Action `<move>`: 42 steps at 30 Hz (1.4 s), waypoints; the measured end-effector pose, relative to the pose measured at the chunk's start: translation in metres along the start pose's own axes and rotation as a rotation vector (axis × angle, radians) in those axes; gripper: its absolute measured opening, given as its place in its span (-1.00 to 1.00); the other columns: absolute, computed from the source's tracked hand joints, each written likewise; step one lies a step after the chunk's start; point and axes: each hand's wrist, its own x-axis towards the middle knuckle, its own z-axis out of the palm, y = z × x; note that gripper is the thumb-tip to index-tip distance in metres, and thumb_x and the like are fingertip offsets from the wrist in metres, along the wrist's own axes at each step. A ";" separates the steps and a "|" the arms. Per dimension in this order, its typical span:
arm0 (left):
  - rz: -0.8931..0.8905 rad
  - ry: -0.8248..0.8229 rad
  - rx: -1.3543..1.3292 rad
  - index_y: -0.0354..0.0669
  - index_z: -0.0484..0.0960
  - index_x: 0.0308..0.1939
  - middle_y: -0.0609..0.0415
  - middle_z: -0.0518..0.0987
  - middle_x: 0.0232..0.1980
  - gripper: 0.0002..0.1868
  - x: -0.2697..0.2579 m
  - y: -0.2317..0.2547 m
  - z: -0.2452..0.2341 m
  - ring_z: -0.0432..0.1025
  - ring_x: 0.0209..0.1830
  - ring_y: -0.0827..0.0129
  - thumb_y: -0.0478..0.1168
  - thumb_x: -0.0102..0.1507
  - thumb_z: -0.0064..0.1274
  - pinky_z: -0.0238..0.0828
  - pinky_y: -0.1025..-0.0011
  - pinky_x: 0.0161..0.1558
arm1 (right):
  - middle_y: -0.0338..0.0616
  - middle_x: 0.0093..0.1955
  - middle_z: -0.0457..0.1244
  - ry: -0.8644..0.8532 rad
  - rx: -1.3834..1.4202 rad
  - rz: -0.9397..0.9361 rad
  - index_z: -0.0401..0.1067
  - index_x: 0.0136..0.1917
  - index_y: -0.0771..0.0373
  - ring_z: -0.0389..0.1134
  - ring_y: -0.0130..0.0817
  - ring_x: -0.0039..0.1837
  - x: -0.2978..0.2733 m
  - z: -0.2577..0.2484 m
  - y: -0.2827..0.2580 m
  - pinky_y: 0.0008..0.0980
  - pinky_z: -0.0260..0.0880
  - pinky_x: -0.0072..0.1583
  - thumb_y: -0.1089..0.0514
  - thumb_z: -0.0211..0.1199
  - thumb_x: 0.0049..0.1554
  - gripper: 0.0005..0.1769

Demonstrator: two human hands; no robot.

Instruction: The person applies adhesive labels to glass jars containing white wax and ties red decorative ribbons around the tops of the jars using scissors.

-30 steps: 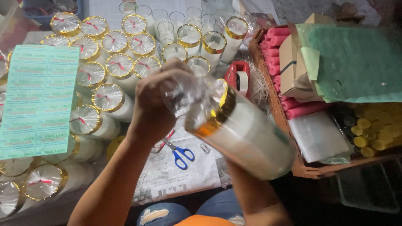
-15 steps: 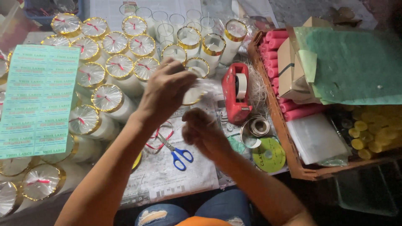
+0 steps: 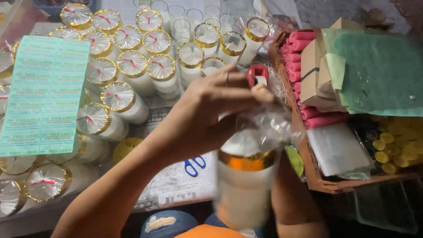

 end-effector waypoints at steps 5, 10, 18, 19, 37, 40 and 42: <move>0.029 -0.178 0.509 0.01 0.58 -0.29 0.11 0.41 -0.29 -0.85 -0.069 -0.033 0.016 0.25 -0.26 0.15 -0.38 0.27 0.04 0.16 0.22 -0.29 | -0.07 -0.31 0.15 -0.391 -0.620 -0.348 0.41 0.01 0.40 0.12 -0.15 -0.26 0.013 -0.004 -0.028 -0.19 0.14 -0.18 0.21 -0.01 0.37 -0.76; -0.127 0.085 0.530 -0.02 0.58 -0.39 0.12 0.42 -0.40 -0.84 -0.131 -0.136 0.035 0.38 -0.28 0.15 -0.26 0.29 0.18 0.32 0.26 -0.22 | -0.34 -0.36 0.03 -0.355 -0.978 -0.384 0.50 -0.03 0.09 0.19 -0.32 -0.27 -0.024 -0.002 0.090 -0.34 0.31 -0.21 0.34 0.07 0.18 -0.76; -0.174 0.233 0.604 0.05 0.62 -0.33 0.13 0.40 -0.42 -0.90 -0.155 -0.198 0.074 0.37 -0.31 0.19 -0.25 0.28 0.16 0.38 0.32 -0.26 | -0.38 -0.36 0.13 -0.451 -1.085 -0.190 0.41 -0.04 -0.04 0.28 -0.37 -0.24 -0.039 -0.018 0.122 -0.41 0.37 -0.12 0.31 -0.01 0.15 -0.72; -0.199 0.261 0.623 0.07 0.64 -0.31 0.16 0.43 -0.40 -0.91 -0.156 -0.197 0.075 0.38 -0.32 0.23 -0.26 0.28 0.17 0.40 0.34 -0.25 | -0.24 -0.34 0.18 -0.485 -1.000 -0.067 0.40 -0.04 0.04 0.33 -0.23 -0.20 -0.033 -0.019 0.111 -0.30 0.40 -0.09 0.30 0.04 0.17 -0.81; -0.298 0.386 0.675 0.02 0.64 -0.30 0.16 0.46 -0.38 -0.89 -0.157 -0.193 0.094 0.44 -0.33 0.23 -0.30 0.31 0.13 0.47 0.38 -0.27 | -0.09 -0.20 0.34 0.302 0.104 0.649 0.34 -0.20 0.18 0.38 -0.33 -0.02 -0.079 0.022 0.083 -0.42 0.35 0.08 0.03 0.12 0.33 -0.70; -0.312 0.357 0.740 -0.01 0.61 -0.33 0.12 0.42 -0.40 -0.89 -0.156 -0.197 0.098 0.42 -0.35 0.19 -0.29 0.31 0.13 0.45 0.36 -0.29 | -0.08 -0.23 0.33 0.339 -0.042 0.633 0.37 -0.18 0.19 0.34 -0.34 -0.12 -0.086 0.057 0.060 -0.42 0.33 -0.01 0.02 0.08 0.35 -0.69; -0.323 0.336 0.772 -0.02 0.59 -0.35 0.09 0.40 -0.40 -0.88 -0.157 -0.198 0.098 0.41 -0.36 0.16 -0.28 0.31 0.12 0.44 0.35 -0.30 | -0.10 -0.24 0.31 0.415 -0.058 0.627 0.36 -0.16 0.20 0.31 -0.38 -0.16 -0.097 0.074 0.063 -0.44 0.32 -0.05 0.01 0.06 0.37 -0.68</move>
